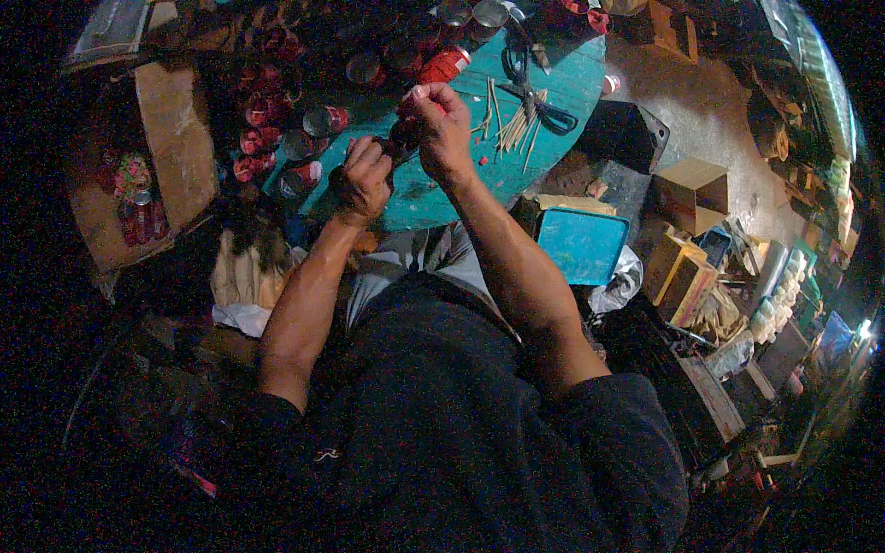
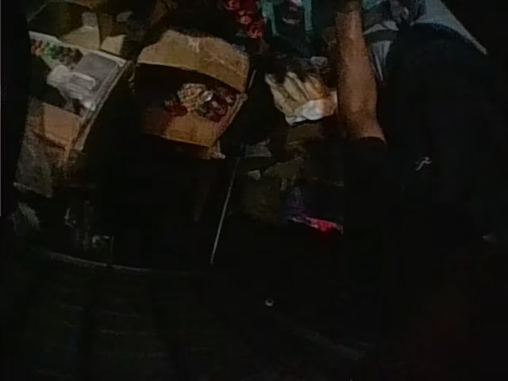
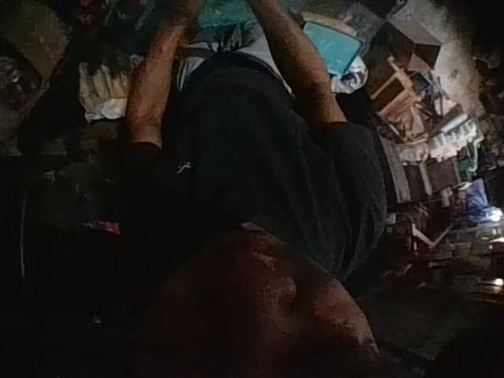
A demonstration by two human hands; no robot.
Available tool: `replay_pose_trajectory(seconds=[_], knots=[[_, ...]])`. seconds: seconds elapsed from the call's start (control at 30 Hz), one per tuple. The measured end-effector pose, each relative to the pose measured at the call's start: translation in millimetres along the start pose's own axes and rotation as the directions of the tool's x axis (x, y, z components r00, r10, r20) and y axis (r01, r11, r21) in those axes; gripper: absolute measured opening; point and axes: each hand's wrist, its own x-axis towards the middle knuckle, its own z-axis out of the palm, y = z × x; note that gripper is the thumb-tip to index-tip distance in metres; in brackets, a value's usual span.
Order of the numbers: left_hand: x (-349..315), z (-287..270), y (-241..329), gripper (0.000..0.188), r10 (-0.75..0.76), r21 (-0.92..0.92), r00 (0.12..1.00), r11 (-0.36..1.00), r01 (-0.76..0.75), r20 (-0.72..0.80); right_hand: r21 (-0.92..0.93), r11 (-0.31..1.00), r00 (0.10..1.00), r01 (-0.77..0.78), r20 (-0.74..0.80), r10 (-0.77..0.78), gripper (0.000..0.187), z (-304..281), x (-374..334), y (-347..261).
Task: The person assembles small cylindrical firecrackers by filling them with red material, inserting wooden sticks, and trimming the sticks with scissors. The person works at a low table in a cluttered workshop, handling the components one at a time.
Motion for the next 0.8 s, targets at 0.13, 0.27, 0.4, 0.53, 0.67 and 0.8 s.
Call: replay_pose_trajectory(seconds=[0.13,0.27,0.4,0.53,0.67,0.8], knots=[[1,2,-4,0.008,0.009,0.002,1.000,1.000,-0.009,-0.003,-0.487,0.870,0.997,-0.078,-0.055,0.058,0.027,-3,4,-29],[8,3,-12,0.013,0.007,-0.070,0.999,0.998,-0.010,-0.045,-0.730,0.683,0.975,-0.030,0.130,0.181,0.029,-8,3,-54],[18,0,-20,0.019,0.005,-0.111,0.999,0.994,-0.011,-0.054,-0.891,0.321,0.919,0.322,0.376,0.120,0.019,-10,-1,-53],[28,-1,-19,0.019,-0.200,-0.255,0.980,0.947,0.195,0.008,-0.812,0.237,0.824,0.534,0.562,0.070,0.015,-12,-2,-38],[40,-2,-16,0.018,-0.379,-0.262,0.922,0.885,0.386,0.079,-0.832,0.146,0.826,0.535,0.552,0.115,0.021,-13,-6,-30],[47,-6,-13,0.021,-0.533,-0.312,0.822,0.761,0.569,0.201,-0.870,0.243,0.886,0.428,0.457,0.077,0.027,-10,-12,-31]])
